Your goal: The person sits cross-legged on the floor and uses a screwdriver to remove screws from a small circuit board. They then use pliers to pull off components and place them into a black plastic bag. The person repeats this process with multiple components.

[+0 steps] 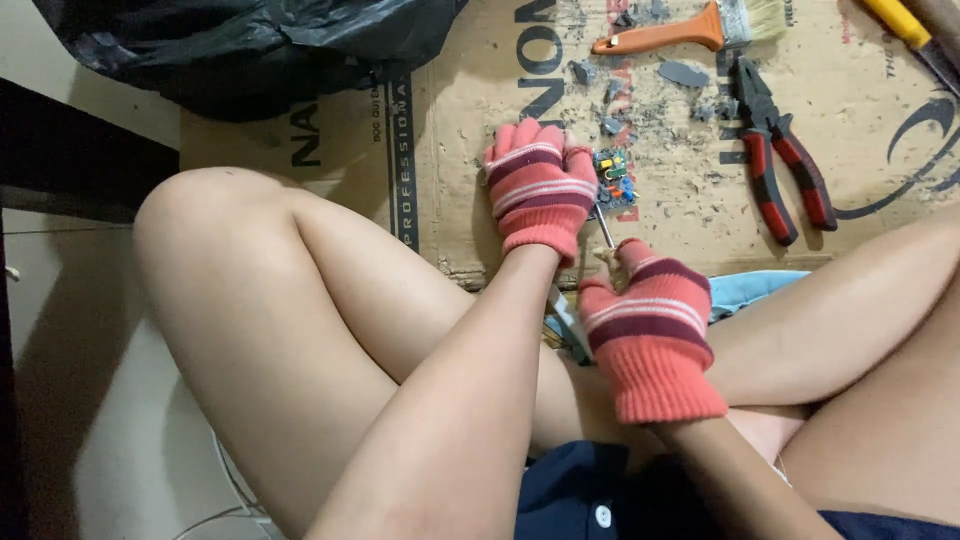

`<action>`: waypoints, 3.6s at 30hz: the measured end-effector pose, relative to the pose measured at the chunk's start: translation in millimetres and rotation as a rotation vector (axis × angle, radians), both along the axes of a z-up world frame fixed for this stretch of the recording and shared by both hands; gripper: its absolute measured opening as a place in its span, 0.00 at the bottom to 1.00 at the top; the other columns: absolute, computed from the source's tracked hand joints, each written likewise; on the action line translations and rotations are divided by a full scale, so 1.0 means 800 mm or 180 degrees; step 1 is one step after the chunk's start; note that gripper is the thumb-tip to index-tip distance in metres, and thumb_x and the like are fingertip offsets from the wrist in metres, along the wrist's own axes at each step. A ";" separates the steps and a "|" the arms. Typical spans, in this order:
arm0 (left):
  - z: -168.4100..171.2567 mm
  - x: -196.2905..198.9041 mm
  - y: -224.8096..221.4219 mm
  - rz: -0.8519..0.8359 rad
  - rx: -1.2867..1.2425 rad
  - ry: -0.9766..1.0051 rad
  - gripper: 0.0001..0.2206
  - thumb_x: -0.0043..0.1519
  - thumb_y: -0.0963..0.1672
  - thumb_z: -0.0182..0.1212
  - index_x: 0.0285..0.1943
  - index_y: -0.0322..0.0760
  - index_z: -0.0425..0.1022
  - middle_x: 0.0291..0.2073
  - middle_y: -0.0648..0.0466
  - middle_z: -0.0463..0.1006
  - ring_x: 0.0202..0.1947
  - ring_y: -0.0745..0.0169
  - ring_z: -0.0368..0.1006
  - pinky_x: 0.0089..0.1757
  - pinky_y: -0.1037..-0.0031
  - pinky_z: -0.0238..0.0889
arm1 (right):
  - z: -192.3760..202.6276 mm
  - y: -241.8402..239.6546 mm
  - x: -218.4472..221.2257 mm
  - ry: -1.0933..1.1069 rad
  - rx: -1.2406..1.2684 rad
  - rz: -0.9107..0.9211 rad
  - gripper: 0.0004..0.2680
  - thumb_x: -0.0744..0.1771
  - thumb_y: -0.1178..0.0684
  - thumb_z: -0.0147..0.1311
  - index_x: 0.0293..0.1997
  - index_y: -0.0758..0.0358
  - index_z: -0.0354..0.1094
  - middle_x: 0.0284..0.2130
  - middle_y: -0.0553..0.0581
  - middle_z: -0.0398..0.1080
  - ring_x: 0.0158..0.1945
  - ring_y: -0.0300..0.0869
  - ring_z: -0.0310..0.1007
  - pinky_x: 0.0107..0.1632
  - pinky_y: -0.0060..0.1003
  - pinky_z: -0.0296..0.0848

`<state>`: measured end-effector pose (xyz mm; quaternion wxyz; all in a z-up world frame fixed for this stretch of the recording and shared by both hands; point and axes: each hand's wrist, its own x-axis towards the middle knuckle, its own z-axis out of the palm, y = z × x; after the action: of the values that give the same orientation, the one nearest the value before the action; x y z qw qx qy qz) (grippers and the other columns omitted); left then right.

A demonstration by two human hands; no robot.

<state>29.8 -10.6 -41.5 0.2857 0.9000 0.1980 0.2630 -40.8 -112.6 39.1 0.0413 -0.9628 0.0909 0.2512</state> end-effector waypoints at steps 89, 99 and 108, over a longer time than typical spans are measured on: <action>0.046 -0.058 -0.021 -0.0994 0.1824 0.1594 0.37 0.45 0.56 0.72 0.57 0.30 0.66 0.53 0.37 0.65 0.54 0.37 0.61 0.59 0.51 0.50 | 0.082 -0.174 0.123 -0.3857 0.1029 0.2998 0.32 0.59 0.44 0.58 0.74 0.39 0.57 0.66 0.66 0.57 0.56 0.55 0.59 0.57 0.53 0.56; 0.094 -0.049 -0.029 -0.0897 0.0473 0.2508 0.36 0.41 0.41 0.74 0.63 0.40 0.69 0.51 0.48 0.77 0.50 0.50 0.74 0.52 0.70 0.68 | 0.055 -0.189 0.128 -0.3388 0.1690 0.2429 0.36 0.54 0.46 0.60 0.72 0.31 0.54 0.62 0.67 0.59 0.57 0.62 0.59 0.54 0.60 0.57; 0.103 -0.009 -0.044 -0.0698 0.0648 0.3778 0.31 0.41 0.45 0.75 0.59 0.47 0.77 0.49 0.48 0.83 0.55 0.49 0.77 0.53 0.63 0.74 | 0.057 -0.219 0.180 -0.0596 0.0861 0.1255 0.16 0.63 0.46 0.65 0.56 0.50 0.71 0.51 0.61 0.70 0.57 0.56 0.64 0.63 0.57 0.60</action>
<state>23.0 -45.6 40.5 0.0646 0.9308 0.2035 -0.2966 102.9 -288.1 84.4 0.1283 -0.9667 -0.1372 0.1740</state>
